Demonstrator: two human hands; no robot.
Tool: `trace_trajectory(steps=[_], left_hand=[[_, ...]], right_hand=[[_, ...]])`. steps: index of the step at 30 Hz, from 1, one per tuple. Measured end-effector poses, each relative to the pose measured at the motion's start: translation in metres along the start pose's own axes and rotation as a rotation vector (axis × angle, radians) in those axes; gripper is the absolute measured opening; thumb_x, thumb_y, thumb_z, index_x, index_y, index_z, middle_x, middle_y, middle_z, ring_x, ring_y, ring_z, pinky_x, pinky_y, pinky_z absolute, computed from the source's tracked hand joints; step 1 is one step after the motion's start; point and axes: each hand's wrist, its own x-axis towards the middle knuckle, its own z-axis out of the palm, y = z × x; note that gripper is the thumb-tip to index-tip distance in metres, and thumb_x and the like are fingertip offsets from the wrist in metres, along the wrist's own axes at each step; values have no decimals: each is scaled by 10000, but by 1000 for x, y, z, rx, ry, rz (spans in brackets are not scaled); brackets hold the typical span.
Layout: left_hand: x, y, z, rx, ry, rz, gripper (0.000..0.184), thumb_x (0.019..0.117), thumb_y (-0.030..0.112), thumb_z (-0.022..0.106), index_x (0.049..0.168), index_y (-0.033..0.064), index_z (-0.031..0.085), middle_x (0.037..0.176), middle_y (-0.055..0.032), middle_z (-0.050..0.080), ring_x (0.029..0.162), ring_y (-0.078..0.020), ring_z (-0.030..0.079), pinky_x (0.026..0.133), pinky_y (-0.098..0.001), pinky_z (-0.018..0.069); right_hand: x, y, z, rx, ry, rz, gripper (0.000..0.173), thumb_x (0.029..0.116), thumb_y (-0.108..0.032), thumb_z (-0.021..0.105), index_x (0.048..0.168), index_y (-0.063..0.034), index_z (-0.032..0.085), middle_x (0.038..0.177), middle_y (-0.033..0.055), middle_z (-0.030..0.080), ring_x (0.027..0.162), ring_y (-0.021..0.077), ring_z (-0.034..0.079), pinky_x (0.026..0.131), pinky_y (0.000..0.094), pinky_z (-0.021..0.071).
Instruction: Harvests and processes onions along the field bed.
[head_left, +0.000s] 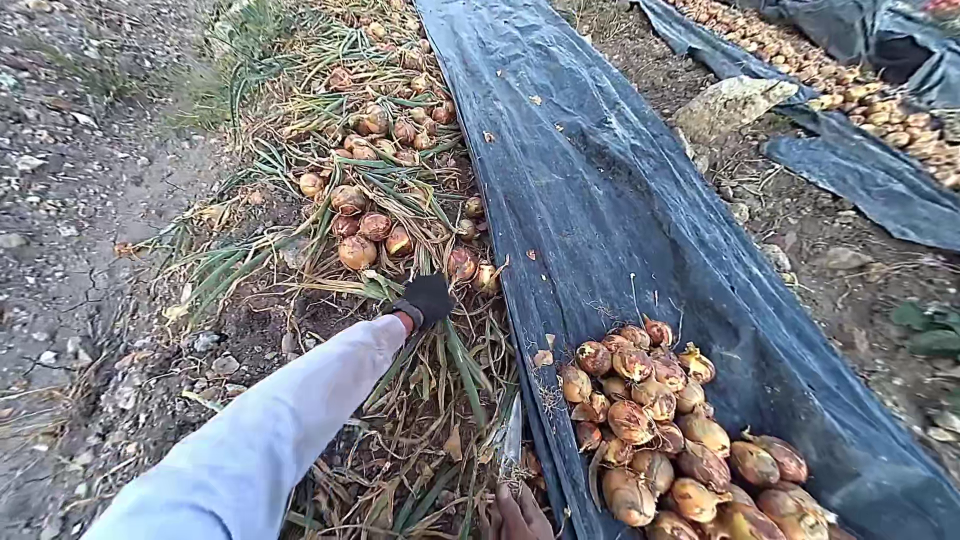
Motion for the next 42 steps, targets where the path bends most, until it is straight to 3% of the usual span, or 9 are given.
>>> trace_trajectory(steps=[6, 11, 17, 21, 26, 30, 35, 39, 42], left_hand=[[-124, -64, -21, 206, -116, 34, 248, 942, 371, 639, 1036, 145, 683, 896, -124, 692, 865, -347, 688, 714, -606, 550], [-208, -61, 71, 359, -82, 396, 662, 919, 130, 695, 1534, 205, 461, 1558, -187, 456, 1385, -473, 460, 1072, -665, 430], [-251, -54, 78, 510, -367, 259, 803, 819, 92, 740, 1547, 106, 402, 1356, -270, 565, 1101, -510, 624, 813, -659, 555], [-268, -71, 67, 432, -427, 58, 718, 821, 456, 768, 1354, 19, 567, 1214, -257, 644, 1106, -465, 639, 876, -662, 535], [-288, -58, 39, -134, -466, 222, 628, 753, 461, 888, 1259, 159, 671, 1144, -43, 714, 1077, -193, 673, 963, -475, 543], [-281, -21, -3, -317, -749, 252, 359, 814, 394, 858, 980, 102, 731, 830, -3, 698, 752, -103, 651, 716, -358, 551], [-235, -20, -15, -333, -1073, 238, 291, 879, 431, 690, 795, 158, 634, 645, 73, 544, 553, -24, 514, 531, -232, 443], [-214, -18, -9, -202, -735, 296, 365, 805, 509, 837, 847, 161, 738, 706, 44, 665, 633, -73, 609, 609, -318, 515], [-198, -28, -5, 95, -266, 330, 524, 827, 733, 692, 794, 211, 674, 645, 44, 588, 620, -136, 601, 601, -427, 529]], right_hand=[[9, -2, -10, 12, -6, 15, 518, 1021, -49, 462, 1523, 10, 348, 1042, 155, 685, 739, 222, 679, 622, 397, 597], [2, 19, -3, 60, -6, -20, 418, 1004, -16, 465, 1421, 9, 476, 1069, 172, 717, 736, 255, 699, 603, 402, 601], [-58, 22, -19, 111, 76, 18, 293, 1109, -195, 418, 1319, -10, 504, 745, 99, 608, 507, 156, 543, 427, 288, 469], [-59, 35, -29, 96, 71, 28, 461, 1117, -419, 342, 1144, -37, 599, 574, -8, 386, 400, 104, 351, 361, 272, 368], [-42, 34, 8, -44, -137, -76, 548, 1010, -550, 521, 1219, -48, 582, 677, 5, 475, 477, 119, 431, 437, 312, 435], [-30, 10, 14, -67, -240, -319, 896, 876, -803, 501, 1239, 15, 552, 811, 19, 601, 610, 99, 563, 572, 314, 535], [0, -14, 4, 9, -305, -398, 566, 985, -673, 466, 880, -133, 597, 594, -88, 445, 450, 33, 385, 426, 235, 381], [19, -13, 3, -71, -263, -355, 557, 1039, -587, 385, 807, -131, 605, 575, -60, 424, 450, 62, 372, 424, 261, 355], [18, -1, 9, -200, -297, -390, 587, 1032, -624, 389, 767, -142, 593, 567, -66, 406, 474, 64, 383, 462, 277, 367]])
